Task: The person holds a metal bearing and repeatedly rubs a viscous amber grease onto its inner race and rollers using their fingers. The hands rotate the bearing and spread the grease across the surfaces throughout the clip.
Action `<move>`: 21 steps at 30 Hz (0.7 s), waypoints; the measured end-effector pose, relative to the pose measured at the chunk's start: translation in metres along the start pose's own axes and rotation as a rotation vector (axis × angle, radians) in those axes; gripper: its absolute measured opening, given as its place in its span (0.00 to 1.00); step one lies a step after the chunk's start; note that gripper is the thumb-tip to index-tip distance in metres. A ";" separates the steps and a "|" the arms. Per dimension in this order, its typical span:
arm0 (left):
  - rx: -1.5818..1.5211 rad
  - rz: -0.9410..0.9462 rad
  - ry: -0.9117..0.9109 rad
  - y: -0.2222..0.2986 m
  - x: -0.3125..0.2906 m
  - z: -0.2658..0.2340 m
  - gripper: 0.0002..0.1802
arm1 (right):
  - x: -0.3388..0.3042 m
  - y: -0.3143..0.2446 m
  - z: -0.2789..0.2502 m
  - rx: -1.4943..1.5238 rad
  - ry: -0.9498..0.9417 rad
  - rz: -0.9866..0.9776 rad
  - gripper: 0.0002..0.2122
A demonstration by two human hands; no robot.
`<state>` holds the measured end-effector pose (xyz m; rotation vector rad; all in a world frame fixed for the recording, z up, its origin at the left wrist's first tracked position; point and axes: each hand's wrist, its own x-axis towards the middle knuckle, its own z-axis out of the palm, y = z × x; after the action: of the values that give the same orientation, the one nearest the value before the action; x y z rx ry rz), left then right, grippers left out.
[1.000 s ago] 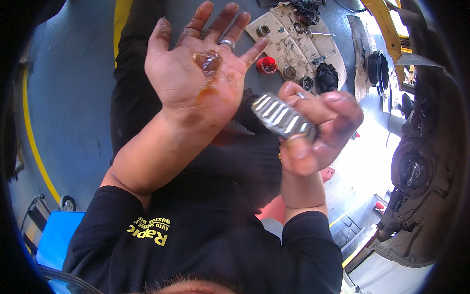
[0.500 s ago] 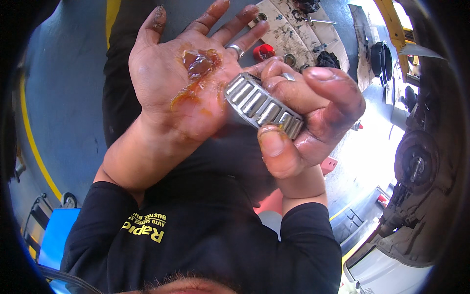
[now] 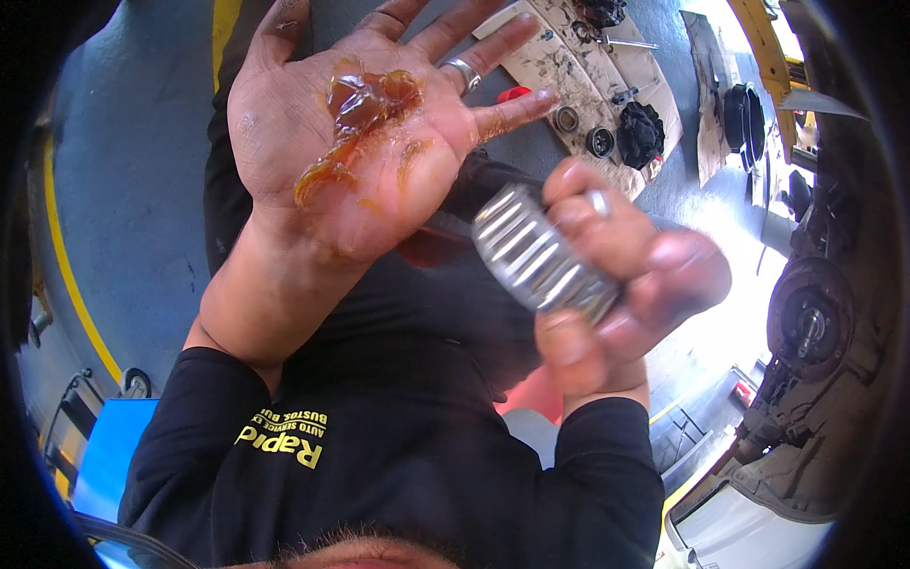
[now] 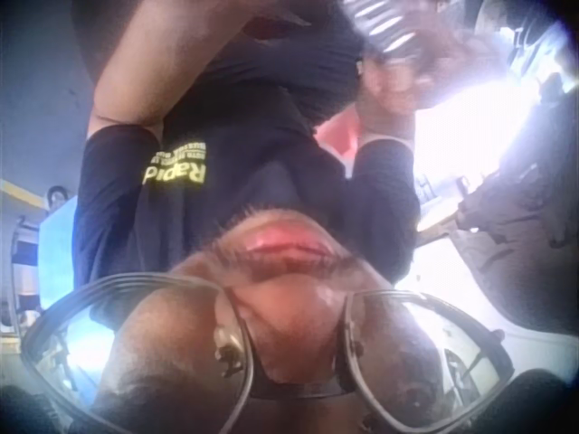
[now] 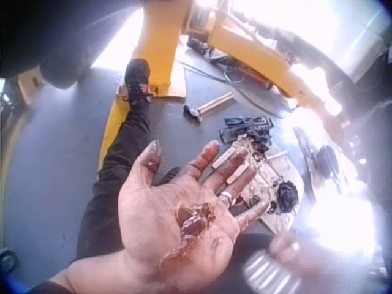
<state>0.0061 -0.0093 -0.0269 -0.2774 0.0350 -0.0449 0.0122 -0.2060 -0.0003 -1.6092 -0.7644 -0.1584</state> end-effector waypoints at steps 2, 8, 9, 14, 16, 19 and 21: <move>-0.003 -0.009 0.000 -0.001 -0.001 0.001 0.34 | 0.008 -0.003 0.005 0.067 0.133 0.059 0.35; -0.024 -0.027 0.007 -0.006 -0.003 -0.001 0.33 | 0.015 -0.004 0.015 0.072 0.109 0.042 0.33; -0.030 -0.034 0.009 -0.007 -0.003 -0.002 0.33 | 0.015 -0.005 0.016 0.055 0.108 0.045 0.33; -0.049 -0.043 0.007 -0.004 -0.003 0.001 0.33 | 0.016 -0.007 0.026 -0.038 0.054 0.040 0.31; -0.056 -0.052 0.007 -0.001 -0.004 0.002 0.33 | 0.015 -0.009 0.029 -0.112 0.012 0.037 0.30; -0.065 -0.063 0.010 0.004 -0.006 0.004 0.33 | 0.017 -0.010 0.029 -0.227 -0.124 0.024 0.29; -0.068 -0.063 0.007 0.007 -0.006 0.005 0.33 | 0.027 -0.008 0.017 -0.232 -0.342 -0.043 0.28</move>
<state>0.0005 -0.0010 -0.0237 -0.3466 0.0343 -0.1074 0.0230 -0.1803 0.0166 -1.8678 -1.0750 0.0000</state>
